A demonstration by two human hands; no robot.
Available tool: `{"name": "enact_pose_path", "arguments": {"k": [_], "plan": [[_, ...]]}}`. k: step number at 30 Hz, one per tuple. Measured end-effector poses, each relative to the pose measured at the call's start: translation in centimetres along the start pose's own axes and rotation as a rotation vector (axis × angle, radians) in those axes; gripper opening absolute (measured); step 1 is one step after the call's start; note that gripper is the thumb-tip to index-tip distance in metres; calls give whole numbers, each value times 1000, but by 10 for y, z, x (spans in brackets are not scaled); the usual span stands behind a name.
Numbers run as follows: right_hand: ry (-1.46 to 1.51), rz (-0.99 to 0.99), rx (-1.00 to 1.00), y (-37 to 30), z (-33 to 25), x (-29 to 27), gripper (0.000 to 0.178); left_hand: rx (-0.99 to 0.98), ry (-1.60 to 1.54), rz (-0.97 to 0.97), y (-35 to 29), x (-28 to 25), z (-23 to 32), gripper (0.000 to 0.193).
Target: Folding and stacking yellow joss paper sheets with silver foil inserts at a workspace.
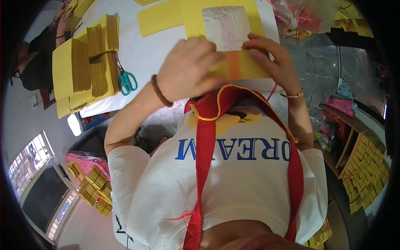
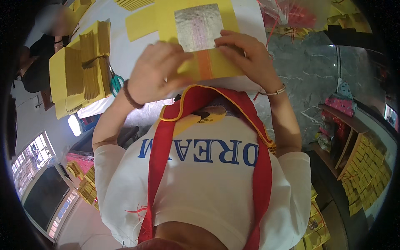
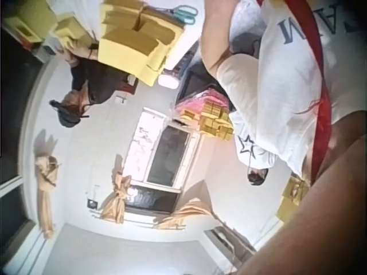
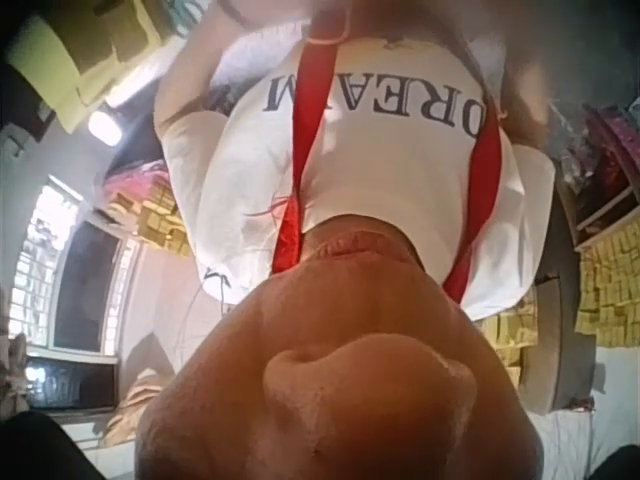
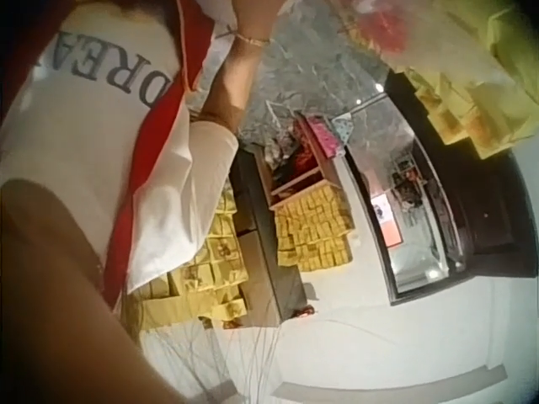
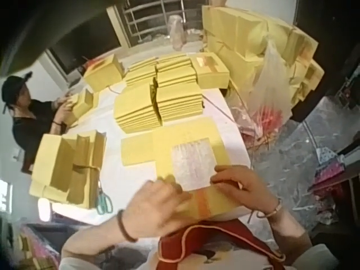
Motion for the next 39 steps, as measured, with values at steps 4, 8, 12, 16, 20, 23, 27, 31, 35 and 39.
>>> {"name": "enact_pose_path", "arguments": {"k": [4, 8, 12, 16, 20, 23, 27, 31, 35, 39], "plan": [[86, 12, 17, -1, 7, 1, 20, -5, 86, -94, -4, 20, 13, 30], [123, -3, -4, -3, 12, 1, 24, -9, 0, -27, -4, 18, 10, 28], [459, 7, 44, -5, 14, 2, 40, -24, -72, -6, -4, 16, 9, 21], [501, 5, 46, -4, 16, 2, 48, -97, -257, -20, -3, 16, 2, 13], [474, 33, 63, -3, 13, 1, 49, -232, -455, -59, -4, 17, -5, 12], [465, 35, 60, -3, 13, 2, 50, -267, -522, -60, -3, 17, -5, 13], [499, 66, 96, -3, 10, 4, 54, -344, -570, -64, -3, 18, -4, 14], [479, 92, 87, -2, 14, 6, 61, -358, -598, -86, -3, 18, -4, 18], [504, 104, 91, -1, 14, 8, 66, -318, -602, -48, -1, 20, -8, 17], [510, 112, 102, 2, 11, 7, 67, -399, -680, -109, -2, 19, -9, 19]]}}
Point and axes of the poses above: each hand's wrist, its own y-axis towards the middle knuckle, its own x-axis out of the palm, z = x × y, the point moved 2 cm from there along y, towards the middle knuckle, and after that the axes turned 10 degrees about -z, right-handed, at the moved point
